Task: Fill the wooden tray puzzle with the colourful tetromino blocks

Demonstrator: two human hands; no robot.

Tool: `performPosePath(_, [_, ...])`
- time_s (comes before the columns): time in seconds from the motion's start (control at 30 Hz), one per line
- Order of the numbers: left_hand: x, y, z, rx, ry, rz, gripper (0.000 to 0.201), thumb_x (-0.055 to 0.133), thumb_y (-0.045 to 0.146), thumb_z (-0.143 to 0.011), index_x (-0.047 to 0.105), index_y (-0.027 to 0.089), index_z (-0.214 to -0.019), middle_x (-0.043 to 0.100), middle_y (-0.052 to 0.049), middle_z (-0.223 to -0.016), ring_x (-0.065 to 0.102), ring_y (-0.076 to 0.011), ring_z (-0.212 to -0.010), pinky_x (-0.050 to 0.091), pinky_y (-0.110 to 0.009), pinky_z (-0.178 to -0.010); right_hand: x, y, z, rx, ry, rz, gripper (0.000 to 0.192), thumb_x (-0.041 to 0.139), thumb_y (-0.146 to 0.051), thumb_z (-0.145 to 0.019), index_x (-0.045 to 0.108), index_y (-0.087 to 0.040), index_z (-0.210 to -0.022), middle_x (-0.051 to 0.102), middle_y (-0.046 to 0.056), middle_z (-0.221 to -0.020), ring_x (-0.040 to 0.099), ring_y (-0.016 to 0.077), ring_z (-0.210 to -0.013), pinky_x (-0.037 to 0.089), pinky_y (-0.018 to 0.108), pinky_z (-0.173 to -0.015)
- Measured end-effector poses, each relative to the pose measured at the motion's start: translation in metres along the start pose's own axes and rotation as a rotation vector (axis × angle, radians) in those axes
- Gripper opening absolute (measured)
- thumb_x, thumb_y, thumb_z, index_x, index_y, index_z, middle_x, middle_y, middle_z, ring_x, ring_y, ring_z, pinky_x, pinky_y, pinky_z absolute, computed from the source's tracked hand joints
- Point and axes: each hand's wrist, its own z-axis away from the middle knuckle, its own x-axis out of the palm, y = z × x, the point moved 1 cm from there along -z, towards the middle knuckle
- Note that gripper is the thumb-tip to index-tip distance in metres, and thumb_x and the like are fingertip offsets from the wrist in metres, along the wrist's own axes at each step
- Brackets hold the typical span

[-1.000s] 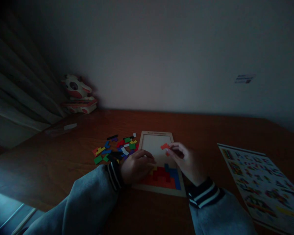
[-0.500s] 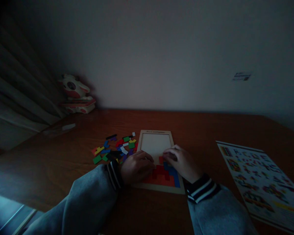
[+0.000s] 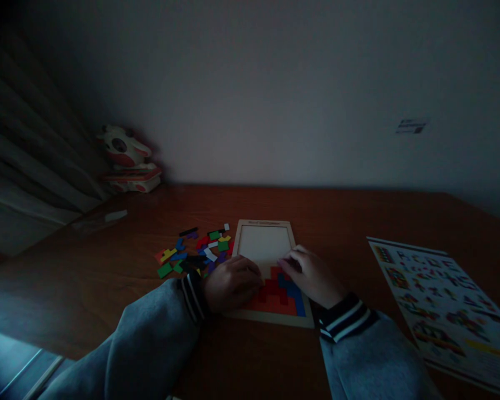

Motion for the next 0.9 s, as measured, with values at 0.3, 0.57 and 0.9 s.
performPosePath(0.3, [0.0003, -0.0015, 0.001, 0.0, -0.046, -0.02, 0.019, 0.053, 0.024, -0.091, 0.07, 0.019, -0.099, 0.068, -0.006, -0.103, 0.062, -0.0174, -0.093, 0.05, -0.032, -0.088, -0.003, -0.0017, 0.0, 0.04, 0.028, -0.056, 0.045, 0.033, -0.053, -0.098, 0.062, -0.023, -0.081, 0.066, 0.005, -0.084, 0.065, 0.0197, -0.081, 0.046, 0.032, -0.078])
performPosePath(0.57, [0.0001, -0.0018, 0.0013, 0.008, -0.058, -0.047, 0.02, 0.053, 0.027, -0.092, 0.07, 0.019, -0.098, 0.068, -0.006, -0.103, 0.062, -0.0181, -0.093, 0.049, -0.031, -0.087, -0.0012, -0.006, 0.0014, 0.008, 0.009, 0.034, 0.05, 0.032, -0.057, -0.097, 0.061, -0.023, -0.075, 0.063, 0.004, -0.073, 0.061, 0.0179, -0.068, 0.046, 0.031, -0.069])
performPosePath(0.9, [-0.0076, -0.0025, 0.0004, -0.124, 0.012, -0.268, 0.026, 0.045, 0.018, -0.095, 0.063, 0.02, -0.114, 0.067, -0.006, -0.105, 0.061, -0.0192, -0.094, 0.051, -0.033, -0.085, -0.0007, -0.0055, 0.0017, -0.002, 0.047, 0.048, 0.046, 0.036, -0.054, -0.097, 0.061, -0.023, -0.074, 0.063, 0.004, -0.078, 0.063, 0.017, -0.073, 0.047, 0.028, -0.069])
